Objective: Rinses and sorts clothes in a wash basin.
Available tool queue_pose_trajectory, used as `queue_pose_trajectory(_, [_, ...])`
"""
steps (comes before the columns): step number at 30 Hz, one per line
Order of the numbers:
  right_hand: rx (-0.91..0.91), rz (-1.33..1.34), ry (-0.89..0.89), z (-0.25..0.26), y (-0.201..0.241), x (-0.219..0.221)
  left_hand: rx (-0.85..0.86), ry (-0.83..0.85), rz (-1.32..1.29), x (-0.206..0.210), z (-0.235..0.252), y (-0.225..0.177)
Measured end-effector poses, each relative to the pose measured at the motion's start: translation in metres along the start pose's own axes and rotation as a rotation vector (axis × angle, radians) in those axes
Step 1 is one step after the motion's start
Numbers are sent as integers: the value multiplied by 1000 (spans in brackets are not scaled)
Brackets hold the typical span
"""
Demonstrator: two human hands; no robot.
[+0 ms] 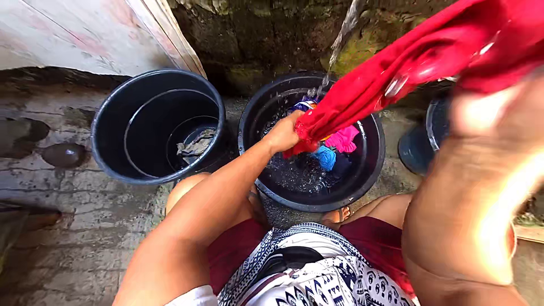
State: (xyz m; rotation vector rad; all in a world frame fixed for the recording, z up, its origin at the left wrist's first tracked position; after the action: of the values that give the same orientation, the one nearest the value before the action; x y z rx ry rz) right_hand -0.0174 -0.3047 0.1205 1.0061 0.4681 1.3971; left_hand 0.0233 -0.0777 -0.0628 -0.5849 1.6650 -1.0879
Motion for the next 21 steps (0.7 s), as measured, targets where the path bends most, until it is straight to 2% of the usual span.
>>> queue_pose_trajectory(2, [163,-173,-34,-37,-43,-7,-27,5,-49,-9,-2,-19])
queue_pose_trajectory(3, [314,-278,-23,-61,-69,-15,9,7,-64,-11,-6,-31])
queue_pose_trajectory(5, [742,-433,46,-106,-118,-26,166,39,-96,-12,-16,-54])
queue_pose_trajectory(6, [972,-389,49,-124,-140,-28,249,77,-144,-10,-21,-63])
queue_pose_trajectory(8, [1350,-64,-48,-152,-173,-25,357,165,-327,-6,-26,-70])
queue_pose_trajectory(9, [1442,170,-103,-161,-184,-24,377,201,-436,-6,-27,-70])
queue_pose_trajectory(10, [1454,401,-128,-167,-191,-22,379,216,-525,-9,-27,-68])
queue_pose_trajectory(12, [1329,680,-170,-166,-188,-10,310,135,-645,-16,-26,-55])
queue_pose_trajectory(14, [1151,700,-235,-153,-170,9,184,-67,-649,-19,-21,-30])
queue_pose_trajectory(16, [931,465,-245,-133,-153,30,-23,-189,-719,-13,-17,-7])
queue_pose_trajectory(17, [794,240,-206,-126,-146,39,-128,-205,-832,-8,-17,-3])
queue_pose_trajectory(19, [401,-168,-75,-118,-141,56,-277,-159,-1050,-8,-17,-9])
queue_pose_trajectory(21, [56,-386,64,-115,-142,66,-337,-133,-1160,-13,-16,-16])
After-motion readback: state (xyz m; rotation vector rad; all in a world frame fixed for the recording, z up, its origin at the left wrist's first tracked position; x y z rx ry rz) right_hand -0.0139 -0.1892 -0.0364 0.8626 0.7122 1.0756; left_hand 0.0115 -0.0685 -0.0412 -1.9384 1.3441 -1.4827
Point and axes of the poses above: each hand's wrist, its own z-axis towards the middle knuckle, its own x-axis out of the palm, y = z × x, the point moved 1 cm from there along z, towards the middle knuckle, and after that the axes turned 5 degrees about -y, right-handed, at the moved point
